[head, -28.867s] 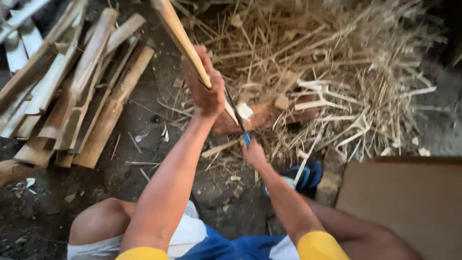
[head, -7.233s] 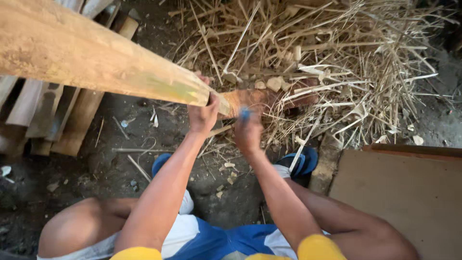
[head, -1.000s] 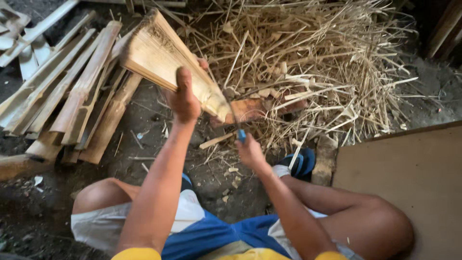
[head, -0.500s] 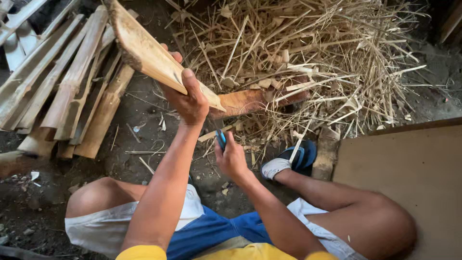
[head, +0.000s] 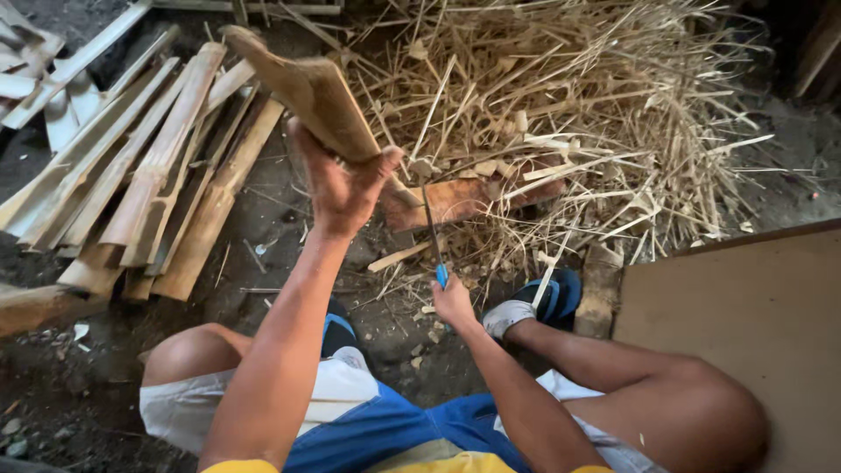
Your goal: The person sits on the ground and uses a knife to shave and shape a piece of wood. They repeatedly scrape the surface to remove thin layers and then place the finished piece onto a pile of other shaped wood pieces.
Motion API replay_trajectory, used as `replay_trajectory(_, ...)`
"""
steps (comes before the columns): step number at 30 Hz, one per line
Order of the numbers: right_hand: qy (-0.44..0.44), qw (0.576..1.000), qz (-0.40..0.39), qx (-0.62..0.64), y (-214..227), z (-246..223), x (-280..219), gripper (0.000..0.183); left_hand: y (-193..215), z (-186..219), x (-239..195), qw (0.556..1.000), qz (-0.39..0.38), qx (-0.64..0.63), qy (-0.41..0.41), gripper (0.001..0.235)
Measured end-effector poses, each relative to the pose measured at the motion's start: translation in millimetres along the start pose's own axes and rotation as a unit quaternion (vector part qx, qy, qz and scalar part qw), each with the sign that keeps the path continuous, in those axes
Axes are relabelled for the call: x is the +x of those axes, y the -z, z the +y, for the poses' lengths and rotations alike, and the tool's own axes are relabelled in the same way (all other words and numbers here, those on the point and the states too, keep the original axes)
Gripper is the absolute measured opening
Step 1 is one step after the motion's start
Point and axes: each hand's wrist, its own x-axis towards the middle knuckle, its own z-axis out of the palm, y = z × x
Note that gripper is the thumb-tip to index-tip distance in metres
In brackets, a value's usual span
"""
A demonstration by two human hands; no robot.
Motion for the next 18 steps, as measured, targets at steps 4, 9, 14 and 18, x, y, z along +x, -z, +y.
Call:
replay_trajectory(4, 0.039, 0.998, -0.028, 0.04, 66, -108, -32, 0.034, -13, -2, 0, 0.996, 0.079, -0.035, 0.017, 0.103)
replay_trajectory(9, 0.168, 0.98, 0.01, 0.109, 108, -195, -73, 0.029, -16, -16, 0, 0.995, 0.1, -0.021, -0.003, 0.102)
replay_trajectory(14, 0.081, 0.995, -0.032, 0.039, 105, -202, -46, 0.025, -9, -18, 1, 0.993, 0.11, 0.038, -0.019, 0.098)
replay_trajectory(18, 0.029, 0.988, -0.102, 0.116, 105, -203, -45, 0.022, -11, -15, 7, 0.992, 0.12, -0.036, 0.0, 0.099)
